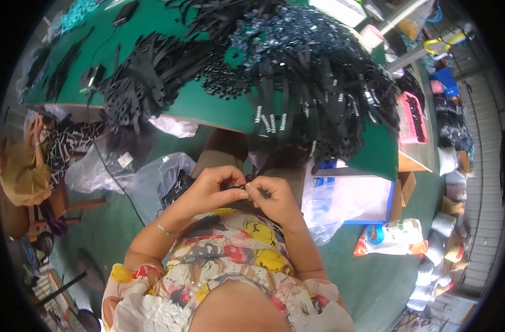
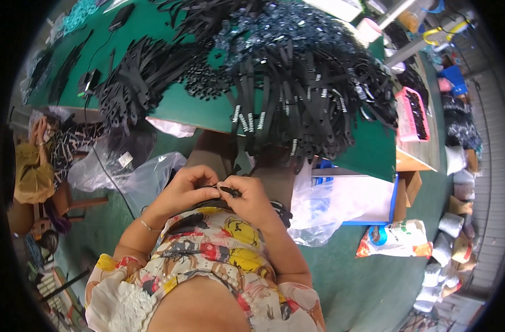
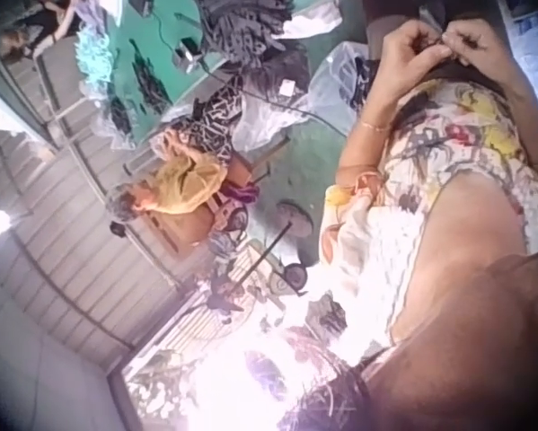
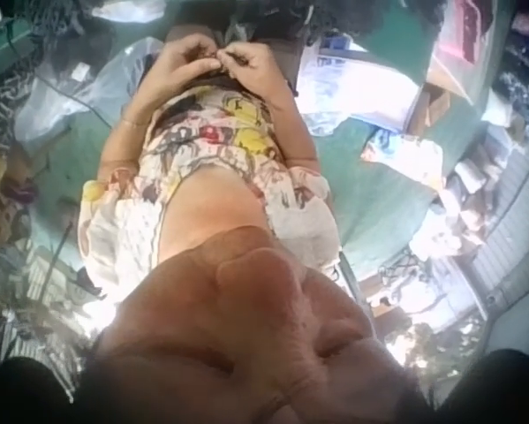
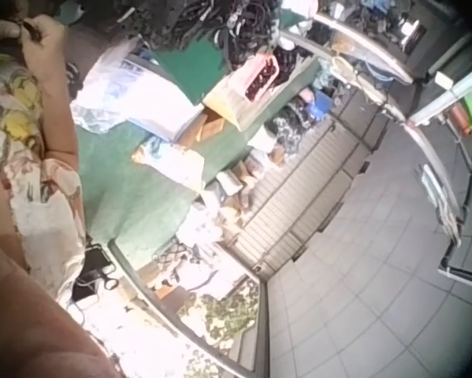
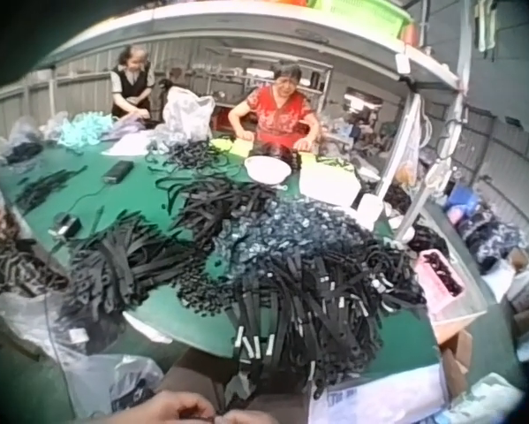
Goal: The person assembles plastic buckles onto black straps by hand at a workbench.
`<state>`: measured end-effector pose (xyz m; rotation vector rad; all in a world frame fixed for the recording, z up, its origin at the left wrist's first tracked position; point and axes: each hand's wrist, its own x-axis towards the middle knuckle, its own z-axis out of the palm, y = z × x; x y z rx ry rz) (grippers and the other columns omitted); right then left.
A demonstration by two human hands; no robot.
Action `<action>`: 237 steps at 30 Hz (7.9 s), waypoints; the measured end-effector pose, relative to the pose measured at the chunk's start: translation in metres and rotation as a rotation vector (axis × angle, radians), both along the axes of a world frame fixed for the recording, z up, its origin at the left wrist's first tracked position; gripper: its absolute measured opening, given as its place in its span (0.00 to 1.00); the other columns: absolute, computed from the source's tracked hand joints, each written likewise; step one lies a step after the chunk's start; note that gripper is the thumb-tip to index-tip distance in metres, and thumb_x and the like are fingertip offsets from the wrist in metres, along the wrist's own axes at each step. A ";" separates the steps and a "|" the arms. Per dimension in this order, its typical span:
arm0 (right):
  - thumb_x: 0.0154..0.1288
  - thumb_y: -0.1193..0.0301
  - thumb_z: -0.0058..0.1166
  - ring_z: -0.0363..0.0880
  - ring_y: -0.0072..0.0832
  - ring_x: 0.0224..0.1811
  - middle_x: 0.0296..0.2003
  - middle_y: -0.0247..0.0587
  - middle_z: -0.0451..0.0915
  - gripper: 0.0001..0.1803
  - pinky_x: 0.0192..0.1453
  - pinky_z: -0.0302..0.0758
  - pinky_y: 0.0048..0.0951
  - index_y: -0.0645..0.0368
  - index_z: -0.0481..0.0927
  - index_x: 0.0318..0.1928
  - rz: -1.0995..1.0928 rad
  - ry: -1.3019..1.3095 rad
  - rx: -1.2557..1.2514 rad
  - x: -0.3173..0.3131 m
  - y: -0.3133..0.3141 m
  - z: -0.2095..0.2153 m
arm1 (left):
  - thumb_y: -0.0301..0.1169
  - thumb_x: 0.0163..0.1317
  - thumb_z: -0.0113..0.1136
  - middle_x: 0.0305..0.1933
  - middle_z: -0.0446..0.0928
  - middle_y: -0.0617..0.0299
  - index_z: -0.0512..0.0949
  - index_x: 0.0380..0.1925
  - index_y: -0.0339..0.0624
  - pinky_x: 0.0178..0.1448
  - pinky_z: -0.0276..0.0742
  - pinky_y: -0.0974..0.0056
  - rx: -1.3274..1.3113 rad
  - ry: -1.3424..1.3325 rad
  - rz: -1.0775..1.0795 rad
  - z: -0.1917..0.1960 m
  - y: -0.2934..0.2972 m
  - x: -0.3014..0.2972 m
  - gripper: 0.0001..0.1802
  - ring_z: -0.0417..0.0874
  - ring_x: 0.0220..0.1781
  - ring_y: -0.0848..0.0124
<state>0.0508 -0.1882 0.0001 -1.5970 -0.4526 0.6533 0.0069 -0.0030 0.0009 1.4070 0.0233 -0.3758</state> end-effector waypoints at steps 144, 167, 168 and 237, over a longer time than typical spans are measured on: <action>0.45 0.78 0.63 0.73 0.30 0.32 0.30 0.40 0.72 0.14 0.35 0.70 0.25 0.63 0.76 0.36 -0.042 -0.598 0.016 0.008 0.024 0.013 | 0.34 0.60 0.55 0.27 0.68 0.67 0.66 0.30 0.41 0.28 0.63 0.76 -0.443 0.117 0.068 0.003 0.005 -0.005 0.11 0.68 0.25 0.80; 0.58 0.75 0.48 0.62 0.17 0.15 0.16 0.32 0.68 0.13 0.19 0.57 0.18 0.64 0.69 0.17 0.062 0.157 0.391 -0.016 0.015 0.007 | 0.34 0.58 0.57 0.21 0.74 0.64 0.75 0.24 0.35 0.25 0.64 0.75 -0.269 -0.111 -0.153 0.009 0.006 -0.014 0.12 0.70 0.21 0.80; 0.58 0.74 0.47 0.62 0.17 0.15 0.15 0.33 0.67 0.14 0.19 0.56 0.18 0.63 0.69 0.17 0.037 0.182 0.470 -0.019 0.016 0.009 | 0.33 0.58 0.57 0.21 0.73 0.65 0.74 0.23 0.36 0.25 0.64 0.76 -0.458 0.058 -0.161 0.008 0.004 -0.016 0.11 0.71 0.21 0.81; 0.39 0.77 0.67 0.67 0.16 0.20 0.22 0.33 0.74 0.17 0.22 0.59 0.16 0.63 0.81 0.35 -0.033 -0.426 0.086 0.007 0.003 0.019 | 0.36 0.66 0.48 0.24 0.67 0.70 0.73 0.33 0.35 0.28 0.60 0.75 -0.228 0.046 -0.158 0.014 0.018 -0.009 0.13 0.64 0.26 0.83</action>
